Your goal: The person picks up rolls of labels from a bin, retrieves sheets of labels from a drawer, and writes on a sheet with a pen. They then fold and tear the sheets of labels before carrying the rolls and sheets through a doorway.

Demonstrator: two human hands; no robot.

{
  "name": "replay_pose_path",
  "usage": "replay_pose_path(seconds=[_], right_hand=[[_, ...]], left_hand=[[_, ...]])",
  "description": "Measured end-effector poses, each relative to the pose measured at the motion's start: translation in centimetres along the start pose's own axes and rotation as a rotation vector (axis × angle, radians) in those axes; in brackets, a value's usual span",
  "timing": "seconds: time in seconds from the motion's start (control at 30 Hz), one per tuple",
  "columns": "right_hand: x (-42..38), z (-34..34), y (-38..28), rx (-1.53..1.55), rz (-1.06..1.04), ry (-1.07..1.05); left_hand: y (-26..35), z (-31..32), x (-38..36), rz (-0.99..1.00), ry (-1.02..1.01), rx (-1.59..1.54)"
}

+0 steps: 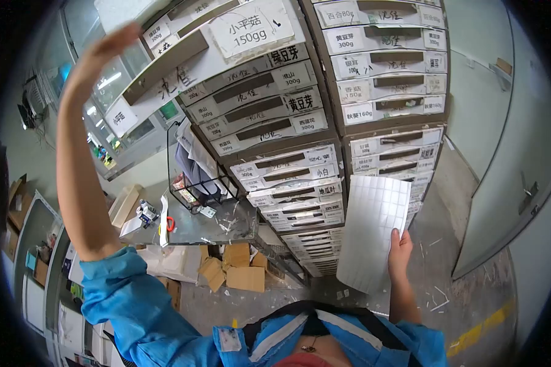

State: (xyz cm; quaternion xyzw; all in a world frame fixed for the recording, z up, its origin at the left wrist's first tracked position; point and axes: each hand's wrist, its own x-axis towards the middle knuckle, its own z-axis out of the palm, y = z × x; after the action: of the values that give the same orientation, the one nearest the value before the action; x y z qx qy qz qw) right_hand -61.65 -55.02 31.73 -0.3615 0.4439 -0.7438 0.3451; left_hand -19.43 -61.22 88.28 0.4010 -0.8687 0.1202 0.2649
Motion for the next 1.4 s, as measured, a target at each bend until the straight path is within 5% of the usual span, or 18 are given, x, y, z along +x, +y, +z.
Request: replay_pose_path(seconds=[0.03,0.13,0.17,0.23,0.3,0.37,0.47,0.53,0.6,0.7,0.77,0.83,0.9,0.97,1.03,1.1,1.17,1.4], right_hand=[[0.4,0.0,0.4,0.004,0.000,-0.009],[1.5,1.4,0.6,0.026,0.036,-0.077],[1.4,2.0,0.0,0.021,0.042,-0.108],[1.1,4.0,-1.0,-0.034,0.089,-0.155],[0.1,5.4,0.1,-0.094,-0.152,-0.302],[-1.2,7.3,-1.3,-0.122,-0.042,-0.396],[-1.5,11.8,-3.7,-0.405,-0.626,-0.694],[-1.2,13.8,-4.7,-0.352,-0.641,-0.966],[-1.9,16.1,-4.9,-0.281,-0.667,-1.261],[-3.8,19.4,-3.7,-0.280,-0.631,-1.356],[-5.6,23.6,-3.2,-0.281,-0.578,-1.402],[-8.4,28.0,-2.4,-0.294,-0.499,-1.453],[-11.8,33.7,-1.2,-0.291,-0.416,-1.627],[-15.6,40.5,0.2,-0.193,-0.483,-1.594],[-18.5,46.8,2.2,-0.258,-0.314,-1.325],[-20.7,54.7,3.8,-0.255,-0.204,-1.230],[-22.8,62.9,5.8,-0.339,-0.421,-1.300],[-28.4,85.2,17.6,-0.688,-0.792,-1.341]], left_hand=[[2.2,-1.1,-1.2,0.037,0.218,-0.015],[9.0,3.0,-5.8,0.086,0.082,0.008],[8.7,6.6,-6.1,-0.164,0.228,0.107],[6.9,11.6,-4.9,0.219,0.665,0.593],[5.9,12.4,-3.1,0.075,0.592,0.423],[3.6,13.0,-0.9,0.296,0.448,0.713],[0.0,17.9,-3.6,0.147,0.528,0.872],[2.9,21.8,-11.3,0.221,0.240,0.060],[3.7,25.0,-19.5,0.125,-0.202,-0.177],[0.7,27.0,-31.0,-0.498,-0.562,-1.183],[0.4,26.4,-38.1,-0.486,-0.281,-1.060],[0.4,25.4,-43.0,-0.956,-0.181,-0.989],[-1.6,24.5,-48.6,-1.052,-0.031,-0.955],[-4.7,21.8,-54.3,-1.038,0.213,-0.641],[-8.0,19.1,-60.7,-1.029,0.262,-0.179],[-10.2,17.0,-68.9,-1.368,0.453,-0.597],[-12.0,14.0,-73.0,-1.324,0.731,-0.718],[-23.9,9.3,-79.9,-1.167,0.842,-0.779]])
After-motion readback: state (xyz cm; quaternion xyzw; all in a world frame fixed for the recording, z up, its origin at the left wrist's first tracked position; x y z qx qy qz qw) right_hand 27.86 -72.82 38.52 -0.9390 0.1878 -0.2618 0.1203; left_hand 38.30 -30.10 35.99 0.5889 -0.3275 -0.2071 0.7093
